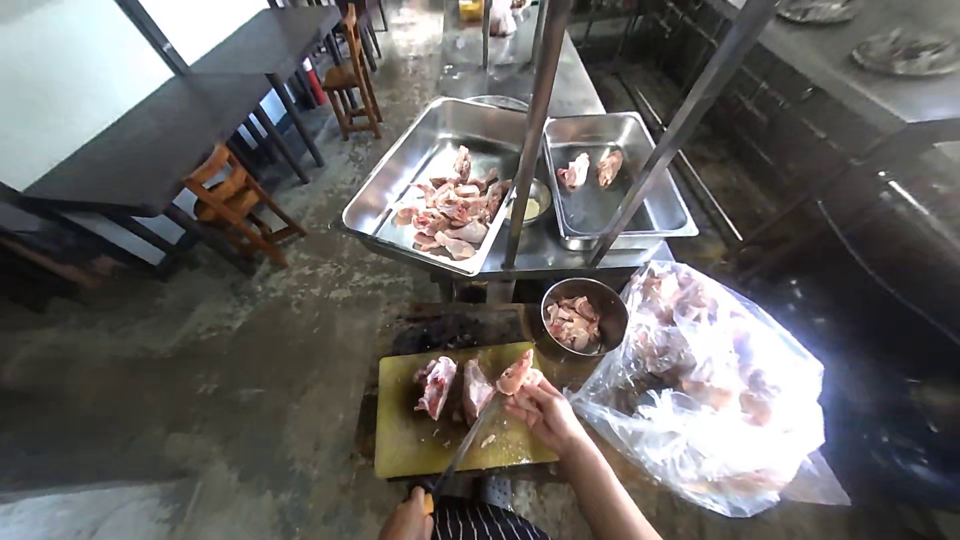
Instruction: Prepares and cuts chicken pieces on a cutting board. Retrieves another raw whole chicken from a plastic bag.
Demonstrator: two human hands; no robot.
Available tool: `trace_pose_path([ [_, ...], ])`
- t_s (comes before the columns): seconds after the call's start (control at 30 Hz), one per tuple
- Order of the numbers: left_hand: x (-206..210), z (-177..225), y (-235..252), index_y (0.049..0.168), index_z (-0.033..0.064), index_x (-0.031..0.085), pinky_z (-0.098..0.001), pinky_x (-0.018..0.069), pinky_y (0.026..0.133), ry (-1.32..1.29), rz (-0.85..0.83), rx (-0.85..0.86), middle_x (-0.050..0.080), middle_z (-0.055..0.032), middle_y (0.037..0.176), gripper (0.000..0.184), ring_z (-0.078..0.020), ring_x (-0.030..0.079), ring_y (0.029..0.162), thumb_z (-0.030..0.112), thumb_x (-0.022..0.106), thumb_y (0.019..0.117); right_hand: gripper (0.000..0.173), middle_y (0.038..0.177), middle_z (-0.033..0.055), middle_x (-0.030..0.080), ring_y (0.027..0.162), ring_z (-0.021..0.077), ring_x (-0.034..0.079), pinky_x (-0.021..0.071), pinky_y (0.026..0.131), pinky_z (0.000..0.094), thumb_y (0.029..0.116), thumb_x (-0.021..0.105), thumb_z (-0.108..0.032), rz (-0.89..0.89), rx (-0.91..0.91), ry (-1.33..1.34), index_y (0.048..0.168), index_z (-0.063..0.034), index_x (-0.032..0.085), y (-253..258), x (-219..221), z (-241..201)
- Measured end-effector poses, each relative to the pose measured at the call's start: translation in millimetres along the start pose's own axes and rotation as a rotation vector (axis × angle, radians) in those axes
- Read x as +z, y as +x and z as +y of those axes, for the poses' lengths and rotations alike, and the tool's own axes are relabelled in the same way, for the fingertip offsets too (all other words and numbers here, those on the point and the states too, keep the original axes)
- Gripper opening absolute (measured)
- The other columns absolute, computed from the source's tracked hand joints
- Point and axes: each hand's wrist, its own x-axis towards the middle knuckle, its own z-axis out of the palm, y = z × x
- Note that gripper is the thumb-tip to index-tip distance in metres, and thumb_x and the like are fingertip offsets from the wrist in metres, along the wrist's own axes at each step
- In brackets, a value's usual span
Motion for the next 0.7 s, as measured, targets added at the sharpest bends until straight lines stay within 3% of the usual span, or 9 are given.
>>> trace_pose_path([
  [0.1, -6, 5, -6, 0.14, 0.005, 0.054, -0.062, 0.0551, 0.094, -0.029, 0.018, 0.025, 0.071, -0.0235, 0.117, 0.047, -0.041, 0.07, 0.111, 0.025, 0.059, 0.0975, 0.021, 0.081, 0.0106, 0.065, 0.067, 0.0207, 0.067, 0.0618, 0.069, 0.0407, 0.107, 0.049, -0.01, 0.043, -0.063, -0.056, 0.126, -0.006, 0.054, -3, 18, -11],
  [0.23, -12, 9, -9, 0.139, 0.0038, 0.055, -0.062, 0.0558, 0.092, -0.014, 0.043, 0.054, 0.072, -0.0241, 0.114, 0.047, -0.0417, 0.071, 0.108, 0.025, 0.059, 0.0965, 0.022, 0.08, 0.0096, 0.064, 0.06, 0.0161, 0.061, 0.0564, 0.058, 0.0327, 0.109, 0.048, -0.016, 0.026, -0.126, -0.174, 0.127, -0.0063, 0.056, -5, 27, -16],
  [0.5, -21, 8, -8, 0.14, 0.004, 0.054, -0.0608, 0.0557, 0.093, -0.043, 0.061, 0.036, 0.072, -0.0234, 0.115, 0.047, -0.04, 0.071, 0.11, 0.024, 0.057, 0.0976, 0.029, 0.069, 0.007, 0.059, 0.053, 0.0151, 0.056, 0.0527, 0.052, 0.0317, 0.112, 0.041, -0.027, 0.013, -0.157, -0.349, 0.12, -0.0044, 0.058, -8, 26, -12],
  [0.7, -30, 9, -15, 0.141, 0.0052, 0.053, -0.0591, 0.0563, 0.093, -0.009, 0.077, -0.014, 0.072, -0.0217, 0.116, 0.049, -0.0392, 0.071, 0.11, 0.026, 0.058, 0.0976, 0.029, 0.066, 0.006, 0.056, 0.048, 0.0148, 0.052, 0.0493, 0.046, 0.0314, 0.1128, 0.039, -0.027, 0.137, -0.148, -0.251, 0.117, -0.0045, 0.056, -10, 23, -4],
])
